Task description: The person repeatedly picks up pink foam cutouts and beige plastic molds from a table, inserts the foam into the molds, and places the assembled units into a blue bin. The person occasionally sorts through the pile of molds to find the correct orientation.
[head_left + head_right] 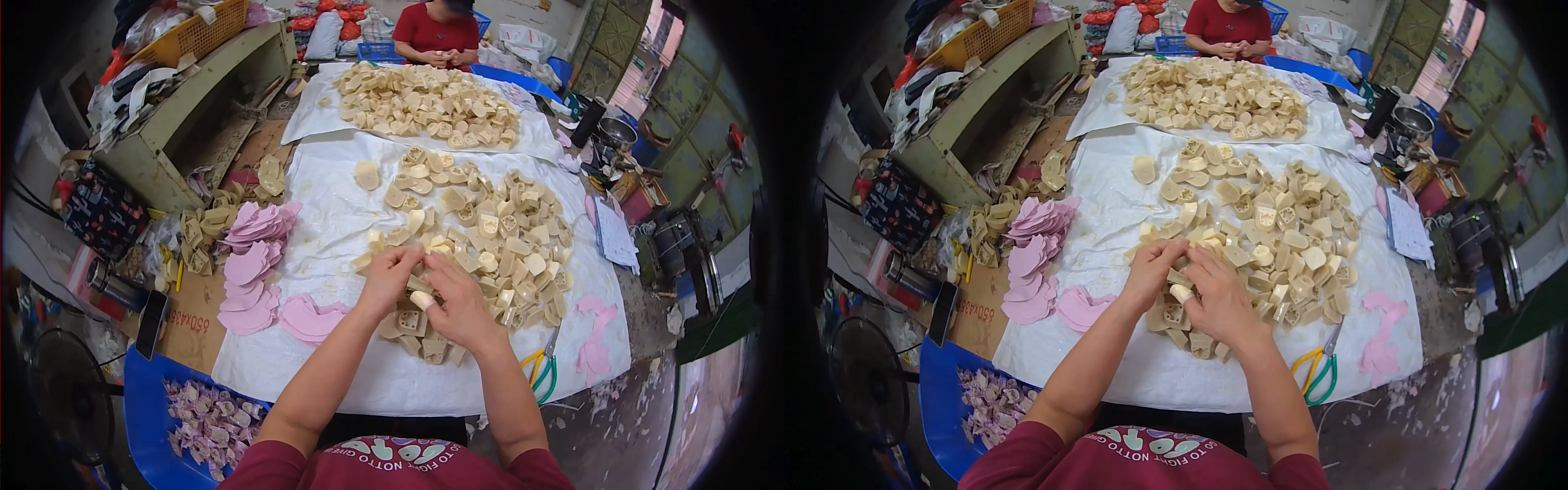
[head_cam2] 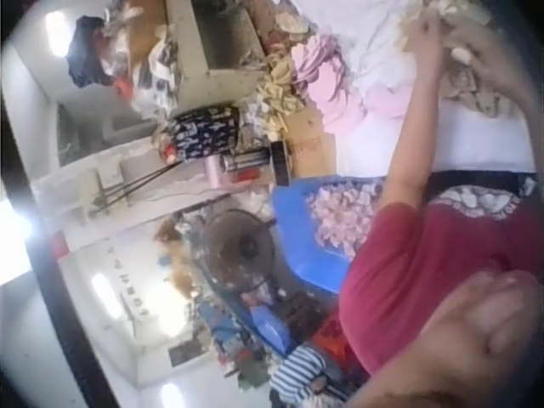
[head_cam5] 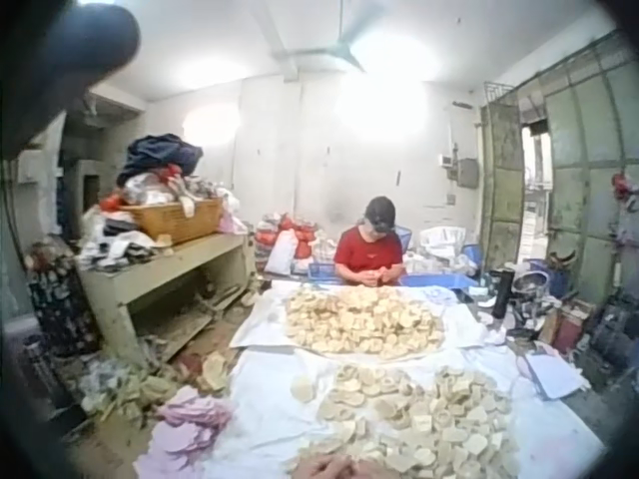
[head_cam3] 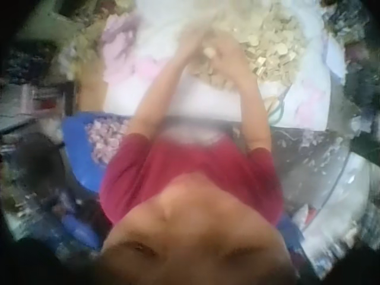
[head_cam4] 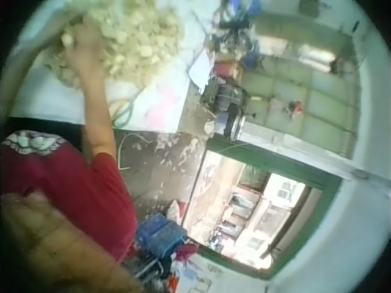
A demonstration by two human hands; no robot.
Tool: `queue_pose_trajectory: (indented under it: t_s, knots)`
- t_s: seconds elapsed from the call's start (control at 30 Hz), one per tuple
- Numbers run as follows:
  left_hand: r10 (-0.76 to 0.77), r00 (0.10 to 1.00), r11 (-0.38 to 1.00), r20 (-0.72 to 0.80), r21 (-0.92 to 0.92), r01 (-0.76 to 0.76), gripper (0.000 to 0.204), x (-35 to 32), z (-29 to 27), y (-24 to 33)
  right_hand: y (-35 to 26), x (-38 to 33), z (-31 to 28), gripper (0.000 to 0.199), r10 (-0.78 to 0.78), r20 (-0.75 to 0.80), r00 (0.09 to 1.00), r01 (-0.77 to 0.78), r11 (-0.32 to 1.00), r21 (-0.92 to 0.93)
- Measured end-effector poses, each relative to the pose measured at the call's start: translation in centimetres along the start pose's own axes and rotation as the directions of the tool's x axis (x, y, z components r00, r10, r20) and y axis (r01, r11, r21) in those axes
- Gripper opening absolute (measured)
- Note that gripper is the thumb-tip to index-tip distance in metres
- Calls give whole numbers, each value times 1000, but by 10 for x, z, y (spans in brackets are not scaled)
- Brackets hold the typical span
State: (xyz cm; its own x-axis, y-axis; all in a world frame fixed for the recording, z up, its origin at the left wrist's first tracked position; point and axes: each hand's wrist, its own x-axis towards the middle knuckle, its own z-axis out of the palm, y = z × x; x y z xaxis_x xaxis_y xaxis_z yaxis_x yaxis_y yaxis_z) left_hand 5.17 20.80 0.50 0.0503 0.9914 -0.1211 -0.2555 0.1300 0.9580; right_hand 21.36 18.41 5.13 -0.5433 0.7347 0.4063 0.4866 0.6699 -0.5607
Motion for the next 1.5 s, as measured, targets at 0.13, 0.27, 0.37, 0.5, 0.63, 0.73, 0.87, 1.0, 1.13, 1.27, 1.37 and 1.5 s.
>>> queue_pose_trajectory:
  t_s: [0.13, 0.27, 0.37, 0.5, 0.63, 0.73, 0.87, 1.0, 1.13, 1.27, 1.37, 1.5]
  knots:
    - [0, 997, 993, 76, 121, -10, 34, 0, 2, 18, 1, 0, -2, 30, 21, 40, 999, -22, 999, 31]
    - [-81, 997, 895, 16, 441, 66, 46, 6, 4, 30, 1, -5, 5, 31, -40, -113, 993, 34, 998, -52]
    - [139, 990, 797, 35, 589, -133, 48, 10, 1, 24, 0, -5, 5, 31, -43, -110, 993, 38, 998, -50]
    - [297, 955, 716, 1, 662, -224, 46, 13, 3, 18, 2, -2, 2, 27, -4, -62, 998, 3, 1000, -16]
    - [311, 946, 823, -97, 525, -217, 46, 14, 12, 4, 1, -1, -2, 21, 45, -36, 998, -45, 999, -15]
    - [293, 945, 881, -149, 427, -206, 42, 18, 19, -7, 6, -2, -4, 20, 78, -18, 997, -78, 997, -17]
    - [285, 932, 932, -225, 292, -214, 38, 26, 21, -24, 13, -1, -1, 15, 76, -42, 996, -75, 997, 34]
    - [345, 893, 933, -290, 212, -292, 32, 30, 24, -29, 19, 4, 2, 14, 40, -88, 995, -29, 993, 117]
    - [302, 889, 953, -344, 111, -281, 27, 29, 28, -24, 14, 6, 1, 15, 216, -26, 976, -199, 935, 294]
    - [344, 858, 938, -383, 89, -336, 22, 30, 29, -25, 11, 6, 0, 21, 208, -5, 978, -195, 924, 329]
    - [284, 878, 952, -386, 1, -307, 21, 32, 28, -26, 14, 5, 1, 21, 224, 3, 975, -211, 912, 351]
    - [254, 877, 952, -408, -52, -300, 22, 34, 31, -27, 20, 4, 6, 20, 197, -44, 979, -169, 917, 361]
